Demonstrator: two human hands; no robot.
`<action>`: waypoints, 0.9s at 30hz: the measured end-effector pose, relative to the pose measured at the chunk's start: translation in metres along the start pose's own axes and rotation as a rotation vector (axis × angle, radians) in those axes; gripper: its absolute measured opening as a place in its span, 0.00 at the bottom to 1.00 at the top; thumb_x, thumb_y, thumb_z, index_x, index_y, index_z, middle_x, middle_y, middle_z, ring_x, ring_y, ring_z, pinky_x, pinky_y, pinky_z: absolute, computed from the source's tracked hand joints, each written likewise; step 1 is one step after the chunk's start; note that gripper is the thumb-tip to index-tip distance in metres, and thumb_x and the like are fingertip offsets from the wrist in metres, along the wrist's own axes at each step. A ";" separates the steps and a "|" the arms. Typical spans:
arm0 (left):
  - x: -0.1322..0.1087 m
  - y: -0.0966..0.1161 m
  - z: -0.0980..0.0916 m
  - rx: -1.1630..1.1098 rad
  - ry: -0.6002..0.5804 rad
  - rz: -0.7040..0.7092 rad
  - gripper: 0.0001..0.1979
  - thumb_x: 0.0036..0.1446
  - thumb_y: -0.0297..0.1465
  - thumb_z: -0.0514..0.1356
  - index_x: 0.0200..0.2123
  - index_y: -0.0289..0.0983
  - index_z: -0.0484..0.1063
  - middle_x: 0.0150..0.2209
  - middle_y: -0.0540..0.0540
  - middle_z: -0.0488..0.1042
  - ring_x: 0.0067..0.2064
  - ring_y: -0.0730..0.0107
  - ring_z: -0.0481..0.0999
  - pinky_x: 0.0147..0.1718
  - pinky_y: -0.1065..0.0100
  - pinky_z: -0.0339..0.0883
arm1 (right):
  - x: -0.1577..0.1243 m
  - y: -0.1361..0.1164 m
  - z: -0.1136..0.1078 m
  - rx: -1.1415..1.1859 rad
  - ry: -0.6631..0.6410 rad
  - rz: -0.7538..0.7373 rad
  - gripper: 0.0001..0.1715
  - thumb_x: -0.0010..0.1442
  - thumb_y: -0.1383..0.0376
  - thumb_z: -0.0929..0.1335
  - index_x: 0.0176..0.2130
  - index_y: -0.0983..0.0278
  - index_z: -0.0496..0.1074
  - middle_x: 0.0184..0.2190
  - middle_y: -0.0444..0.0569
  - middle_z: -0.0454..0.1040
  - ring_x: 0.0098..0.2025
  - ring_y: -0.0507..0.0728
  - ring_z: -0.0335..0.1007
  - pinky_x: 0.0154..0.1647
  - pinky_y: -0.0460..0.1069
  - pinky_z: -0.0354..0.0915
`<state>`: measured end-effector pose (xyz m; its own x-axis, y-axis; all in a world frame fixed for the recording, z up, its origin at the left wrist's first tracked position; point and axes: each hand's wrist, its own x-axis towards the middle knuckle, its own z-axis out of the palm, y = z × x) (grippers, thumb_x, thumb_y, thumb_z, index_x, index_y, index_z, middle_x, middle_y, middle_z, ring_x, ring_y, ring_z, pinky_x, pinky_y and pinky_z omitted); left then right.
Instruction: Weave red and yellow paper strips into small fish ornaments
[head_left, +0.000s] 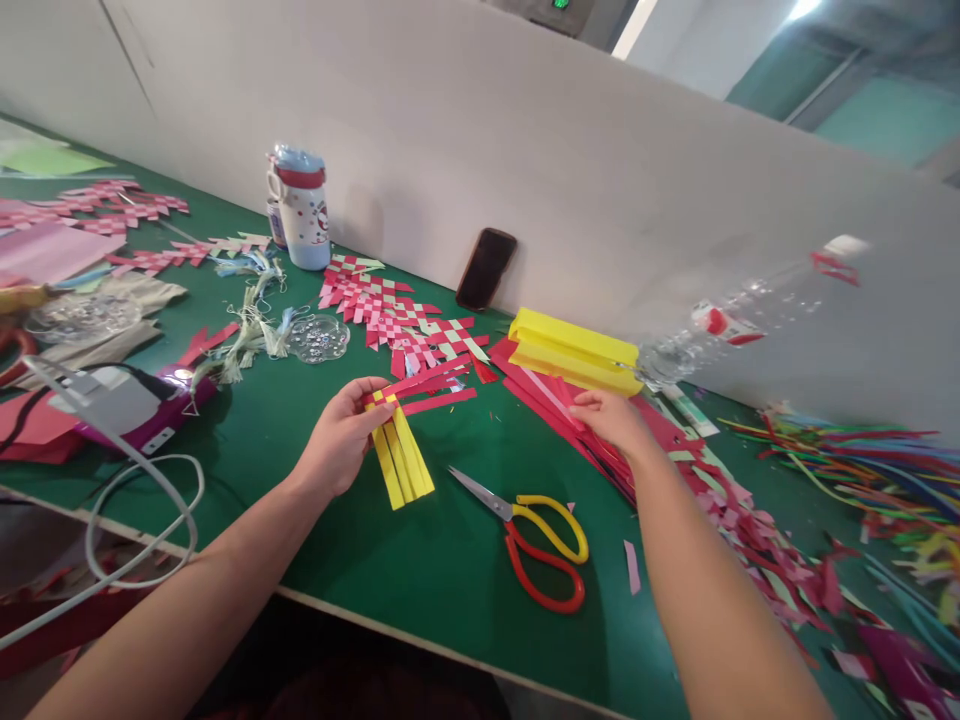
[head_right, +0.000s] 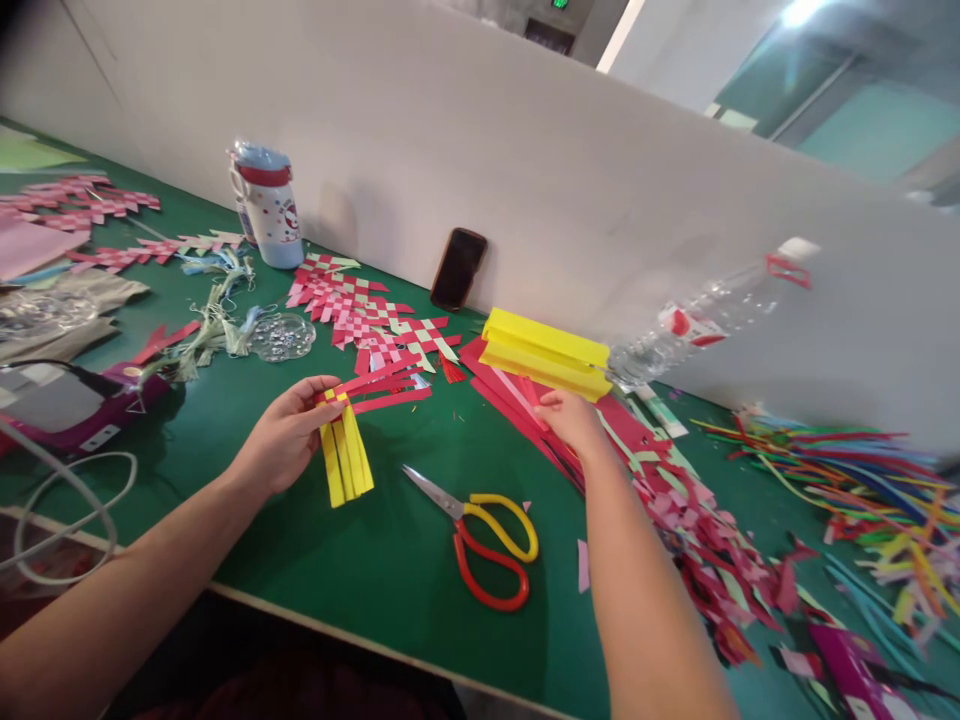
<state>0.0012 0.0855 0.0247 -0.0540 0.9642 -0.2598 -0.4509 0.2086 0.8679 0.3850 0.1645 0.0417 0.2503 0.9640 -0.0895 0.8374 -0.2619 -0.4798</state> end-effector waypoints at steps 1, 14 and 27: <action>0.000 0.000 0.000 -0.008 -0.014 -0.006 0.23 0.42 0.34 0.71 0.42 0.38 0.70 0.31 0.52 0.72 0.32 0.75 0.73 0.28 0.76 0.66 | 0.001 0.000 -0.002 -0.012 0.024 0.004 0.16 0.64 0.59 0.68 0.49 0.65 0.71 0.47 0.50 0.74 0.43 0.56 0.73 0.44 0.56 0.71; -0.008 -0.001 0.008 -0.102 -0.177 -0.153 0.19 0.46 0.26 0.70 0.40 0.36 0.68 0.33 0.48 0.76 0.32 0.72 0.77 0.32 0.71 0.74 | -0.125 -0.079 0.039 0.454 -0.150 -0.247 0.32 0.60 0.42 0.63 0.52 0.63 0.69 0.48 0.56 0.76 0.42 0.59 0.74 0.34 0.50 0.71; -0.010 -0.005 0.009 -0.045 -0.336 -0.223 0.18 0.47 0.26 0.71 0.40 0.35 0.70 0.37 0.48 0.75 0.36 0.72 0.78 0.37 0.69 0.74 | -0.149 -0.093 0.071 0.692 -0.418 -0.158 0.20 0.56 0.52 0.71 0.43 0.63 0.74 0.33 0.48 0.78 0.30 0.53 0.72 0.31 0.48 0.69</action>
<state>0.0118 0.0760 0.0267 0.3402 0.8976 -0.2804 -0.4574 0.4185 0.7846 0.2349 0.0482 0.0382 -0.1612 0.9602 -0.2280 0.3244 -0.1667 -0.9311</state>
